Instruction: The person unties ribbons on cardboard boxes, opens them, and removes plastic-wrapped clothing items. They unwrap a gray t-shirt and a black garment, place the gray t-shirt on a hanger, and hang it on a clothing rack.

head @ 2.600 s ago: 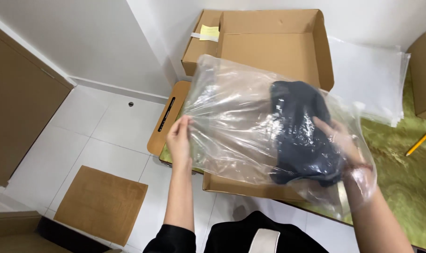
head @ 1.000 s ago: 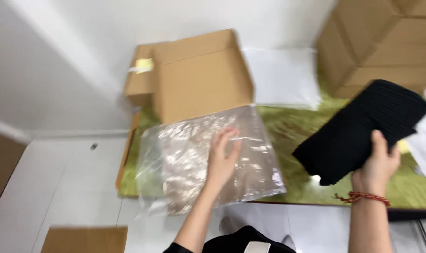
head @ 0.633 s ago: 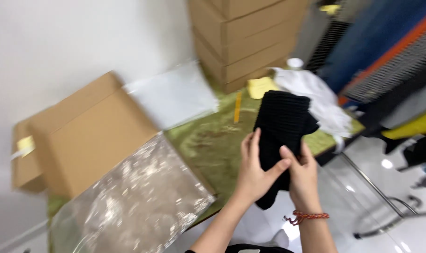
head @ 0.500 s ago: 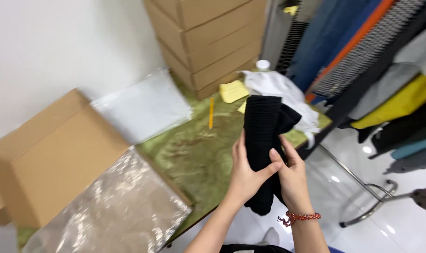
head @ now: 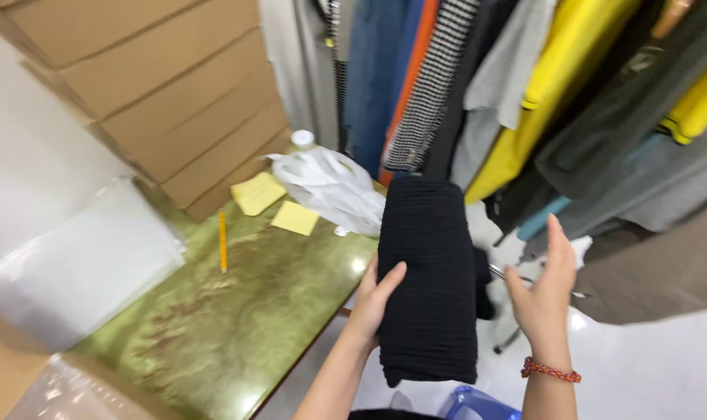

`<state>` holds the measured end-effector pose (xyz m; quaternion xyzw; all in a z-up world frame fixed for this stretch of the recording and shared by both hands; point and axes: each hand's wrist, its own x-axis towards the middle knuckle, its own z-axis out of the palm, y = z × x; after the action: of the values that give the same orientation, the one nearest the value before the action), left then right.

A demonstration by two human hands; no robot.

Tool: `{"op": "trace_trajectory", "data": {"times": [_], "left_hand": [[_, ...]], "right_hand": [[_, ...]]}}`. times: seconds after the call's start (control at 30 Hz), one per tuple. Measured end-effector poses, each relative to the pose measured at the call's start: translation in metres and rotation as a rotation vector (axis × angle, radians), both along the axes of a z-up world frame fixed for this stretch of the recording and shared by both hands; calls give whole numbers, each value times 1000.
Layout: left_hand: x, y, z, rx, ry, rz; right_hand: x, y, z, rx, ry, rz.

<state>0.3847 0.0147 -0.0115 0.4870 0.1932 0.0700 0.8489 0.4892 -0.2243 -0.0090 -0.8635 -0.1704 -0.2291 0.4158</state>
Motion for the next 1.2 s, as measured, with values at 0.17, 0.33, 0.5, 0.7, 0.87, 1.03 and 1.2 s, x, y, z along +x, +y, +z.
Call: {"op": "trace_trajectory", "data": {"times": [0.17, 0.33, 0.5, 0.7, 0.87, 1.03, 1.2], "left_hand": [[20, -30, 8, -72, 13, -187], [26, -21, -3, -37, 64, -322], [77, -16, 12, 11, 111, -446], [73, 17, 4, 72, 137, -548], [54, 1, 66, 602, -277, -542], [61, -7, 64, 989, -647, -250], [68, 3, 63, 962, -433, -316]], "right_hand": [[-27, -13, 29, -36, 193, 190], [-18, -50, 19, -274, 197, 345], [11, -79, -2, 64, 549, 257], [29, -100, 10, 574, 777, 190], [47, -124, -58, 856, 886, 217], [28, -112, -66, 859, 831, 254], [33, -96, -48, 841, 750, 329]]}}
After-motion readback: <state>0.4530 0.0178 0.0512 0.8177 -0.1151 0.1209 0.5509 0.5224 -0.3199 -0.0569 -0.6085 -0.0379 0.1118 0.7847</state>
